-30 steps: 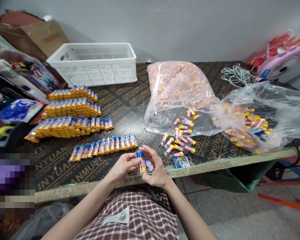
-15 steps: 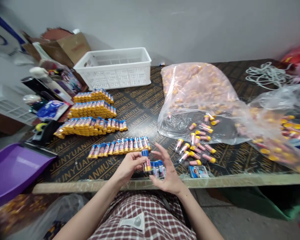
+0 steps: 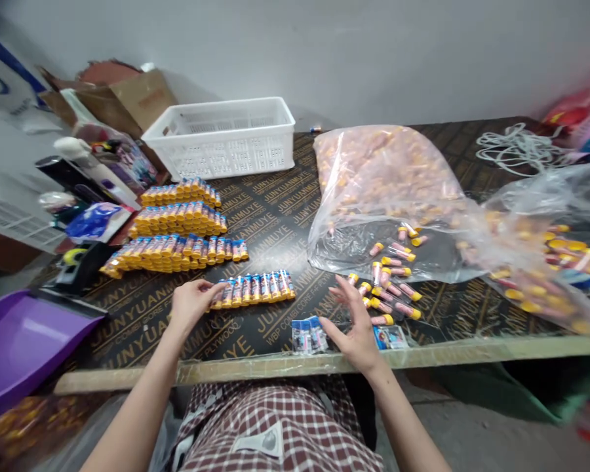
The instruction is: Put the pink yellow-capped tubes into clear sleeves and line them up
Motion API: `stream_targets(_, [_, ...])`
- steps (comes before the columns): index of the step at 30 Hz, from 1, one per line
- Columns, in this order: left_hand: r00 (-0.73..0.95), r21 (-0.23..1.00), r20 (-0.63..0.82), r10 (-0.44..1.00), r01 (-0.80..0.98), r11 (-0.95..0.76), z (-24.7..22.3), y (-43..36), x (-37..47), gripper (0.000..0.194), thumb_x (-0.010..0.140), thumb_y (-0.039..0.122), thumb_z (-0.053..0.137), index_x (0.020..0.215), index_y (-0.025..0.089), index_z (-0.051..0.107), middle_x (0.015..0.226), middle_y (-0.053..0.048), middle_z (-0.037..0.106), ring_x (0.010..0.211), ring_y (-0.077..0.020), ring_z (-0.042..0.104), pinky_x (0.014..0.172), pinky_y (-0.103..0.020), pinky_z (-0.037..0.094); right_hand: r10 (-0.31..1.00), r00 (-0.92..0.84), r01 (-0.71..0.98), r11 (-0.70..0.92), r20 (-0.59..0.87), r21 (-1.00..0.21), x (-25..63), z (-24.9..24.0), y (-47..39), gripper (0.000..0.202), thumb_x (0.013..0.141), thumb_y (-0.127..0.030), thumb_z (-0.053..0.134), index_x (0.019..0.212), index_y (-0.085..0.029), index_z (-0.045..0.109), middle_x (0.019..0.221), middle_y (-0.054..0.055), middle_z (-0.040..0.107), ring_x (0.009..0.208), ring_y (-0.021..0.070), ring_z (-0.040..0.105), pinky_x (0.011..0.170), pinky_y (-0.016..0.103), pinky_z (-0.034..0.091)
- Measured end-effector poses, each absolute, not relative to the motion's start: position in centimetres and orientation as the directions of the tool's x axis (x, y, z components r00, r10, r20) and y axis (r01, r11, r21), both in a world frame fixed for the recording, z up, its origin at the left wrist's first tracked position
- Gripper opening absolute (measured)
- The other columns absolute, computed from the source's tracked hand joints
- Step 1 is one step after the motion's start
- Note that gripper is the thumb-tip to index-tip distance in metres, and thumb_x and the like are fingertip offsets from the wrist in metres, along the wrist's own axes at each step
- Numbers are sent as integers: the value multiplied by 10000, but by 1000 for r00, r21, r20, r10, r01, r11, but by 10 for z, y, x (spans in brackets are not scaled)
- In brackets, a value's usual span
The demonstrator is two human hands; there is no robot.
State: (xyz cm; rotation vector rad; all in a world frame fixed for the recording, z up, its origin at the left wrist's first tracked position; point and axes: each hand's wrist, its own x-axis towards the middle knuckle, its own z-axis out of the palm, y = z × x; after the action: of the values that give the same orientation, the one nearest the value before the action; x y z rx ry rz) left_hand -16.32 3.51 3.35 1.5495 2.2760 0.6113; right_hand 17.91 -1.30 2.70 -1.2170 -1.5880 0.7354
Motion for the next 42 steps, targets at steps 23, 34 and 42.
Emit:
stream_targets(23, [279, 619, -182, 943, 778, -111, 0, -4, -15, 84, 790, 211, 574, 756, 197, 650, 781, -33, 671, 727, -166, 590, 655, -245, 357, 985, 39, 863, 52, 168, -502, 188, 1, 42, 499, 703, -166, 537, 1201, -181, 536, 799, 35, 652, 788, 209, 550, 761, 340, 423])
stream_targets(34, [263, 650, 29, 964, 728, -219, 0, -18, -15, 66, 766, 171, 560, 702, 187, 554, 781, -33, 616, 777, -174, 554, 677, -259, 375, 980, 72, 499, 127, 187, -857, 180, 27, -5, 165, 809, -268, 548, 937, -193, 621, 877, 45, 640, 781, 177, 604, 699, 302, 485])
stream_targets(42, [34, 935, -317, 948, -157, 318, 23, 0, -19, 319, 602, 185, 697, 857, 187, 506, 552, 68, 561, 483, -100, 522, 515, -212, 422, 965, 144, 333, 161, 219, -929, 178, 42, -31, 207, 814, -270, 572, 999, -227, 655, 1043, 77, 577, 958, 197, 573, 725, 298, 527])
